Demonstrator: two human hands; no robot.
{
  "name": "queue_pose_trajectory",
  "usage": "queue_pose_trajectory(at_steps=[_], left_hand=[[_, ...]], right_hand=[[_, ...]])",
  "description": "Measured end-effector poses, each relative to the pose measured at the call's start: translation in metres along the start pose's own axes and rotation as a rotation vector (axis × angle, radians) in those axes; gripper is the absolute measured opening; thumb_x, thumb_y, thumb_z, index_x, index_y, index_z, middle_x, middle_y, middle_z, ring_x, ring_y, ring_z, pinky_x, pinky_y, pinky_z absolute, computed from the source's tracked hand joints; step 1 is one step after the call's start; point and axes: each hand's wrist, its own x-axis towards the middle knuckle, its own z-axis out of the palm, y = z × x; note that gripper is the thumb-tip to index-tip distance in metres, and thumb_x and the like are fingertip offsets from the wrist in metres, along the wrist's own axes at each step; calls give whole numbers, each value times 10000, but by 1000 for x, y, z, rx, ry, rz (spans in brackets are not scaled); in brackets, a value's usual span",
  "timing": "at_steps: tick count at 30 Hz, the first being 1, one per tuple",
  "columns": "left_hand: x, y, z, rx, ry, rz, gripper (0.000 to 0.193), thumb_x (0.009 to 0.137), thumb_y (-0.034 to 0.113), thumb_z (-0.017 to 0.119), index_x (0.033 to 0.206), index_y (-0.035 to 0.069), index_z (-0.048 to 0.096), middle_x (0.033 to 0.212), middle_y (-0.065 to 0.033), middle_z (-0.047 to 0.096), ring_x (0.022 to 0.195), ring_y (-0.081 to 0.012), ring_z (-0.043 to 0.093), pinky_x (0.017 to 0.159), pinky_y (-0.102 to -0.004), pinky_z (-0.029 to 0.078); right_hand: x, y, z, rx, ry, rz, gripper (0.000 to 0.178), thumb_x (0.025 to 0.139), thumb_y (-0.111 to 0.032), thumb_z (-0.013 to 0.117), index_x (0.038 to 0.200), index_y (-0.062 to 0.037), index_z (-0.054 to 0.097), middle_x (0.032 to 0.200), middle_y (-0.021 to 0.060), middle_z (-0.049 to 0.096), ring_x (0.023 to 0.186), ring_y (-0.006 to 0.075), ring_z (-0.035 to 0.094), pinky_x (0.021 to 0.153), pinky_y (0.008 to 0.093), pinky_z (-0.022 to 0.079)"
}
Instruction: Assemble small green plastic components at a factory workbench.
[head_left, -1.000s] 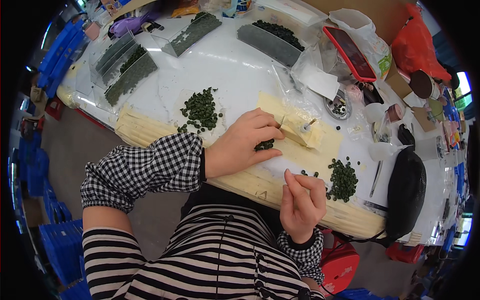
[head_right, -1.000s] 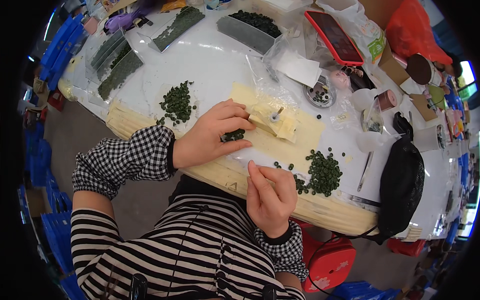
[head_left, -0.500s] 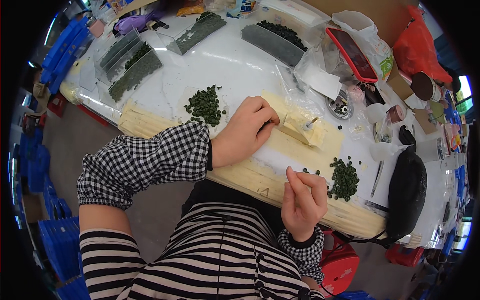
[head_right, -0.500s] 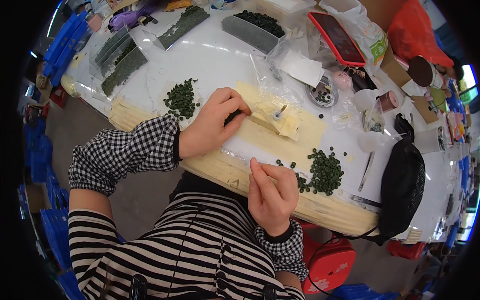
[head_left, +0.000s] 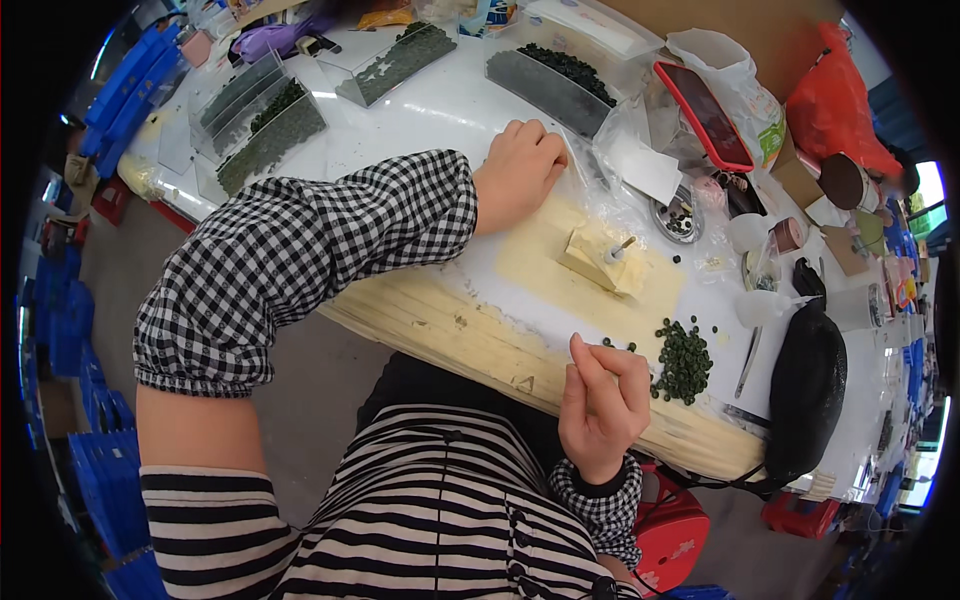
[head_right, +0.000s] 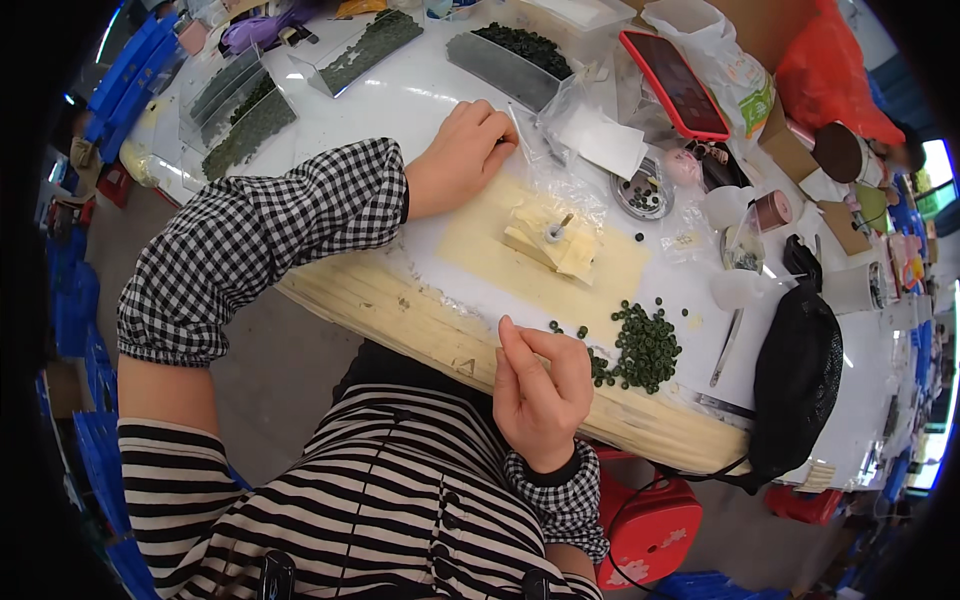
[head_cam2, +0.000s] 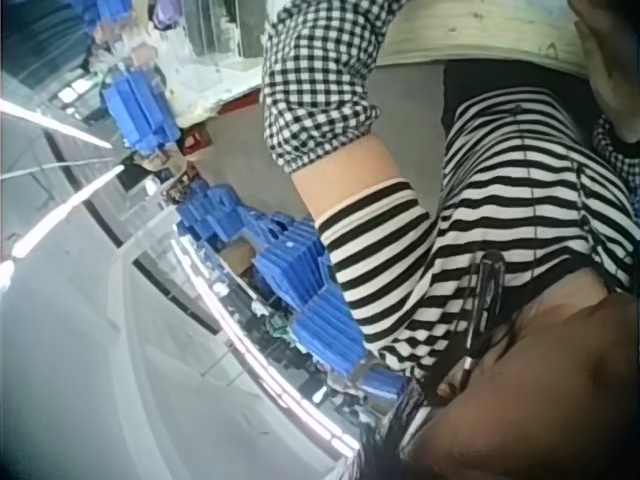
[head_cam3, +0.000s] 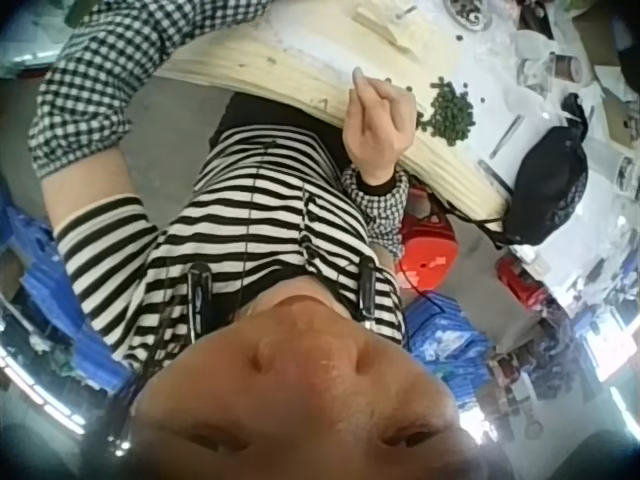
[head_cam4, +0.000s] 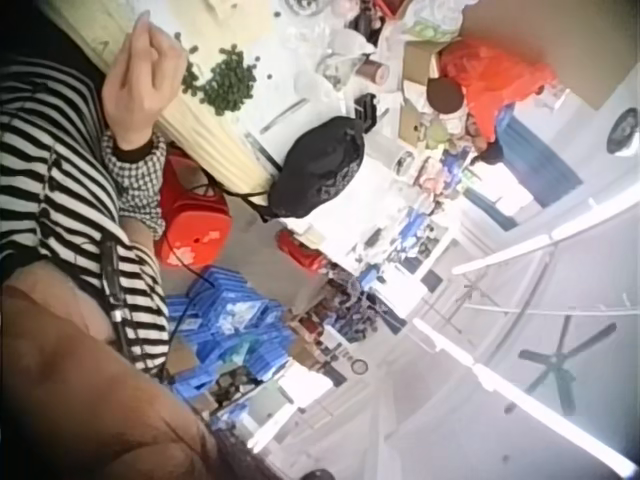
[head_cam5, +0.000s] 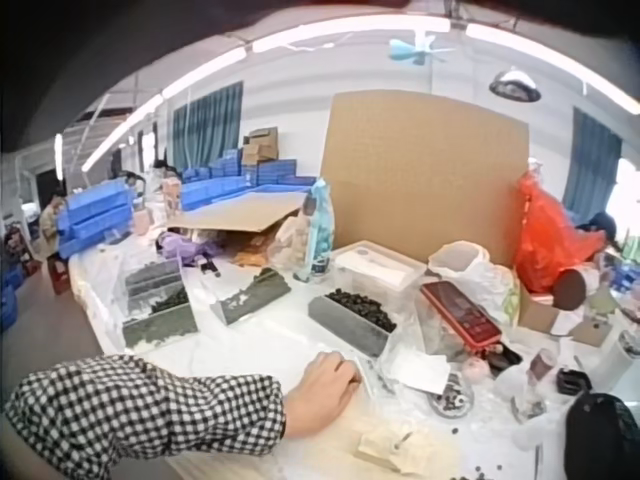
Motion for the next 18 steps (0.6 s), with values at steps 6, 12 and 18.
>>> queue_pose_trajectory(at_steps=[6,12,18], left_hand=[[25,-28,-6,4,-57,-39,119,914,143,583,888,27,585,866,-122,554,873,-302,512,810,-387,433],[49,-32,-38,-264,-321,-259,307,939,297,600,867,2,650,824,-124,655,792,-252,609,718,-367,481],[23,-33,-77,25,-422,32,596,813,591,672,1023,39,593,1013,-162,581,965,-300,533,842,-406,437]], right_hand=[[1,0,0,2,-6,2,331,714,54,718,1038,-11,724,885,91,636,746,240,587,657,319,465],[2,0,0,-11,-10,1,326,713,51,721,1034,-8,723,880,89,636,739,236,587,649,315,463],[4,-2,1,-30,-26,-5,317,716,44,723,1028,-13,724,878,82,635,742,237,597,650,319,471]])
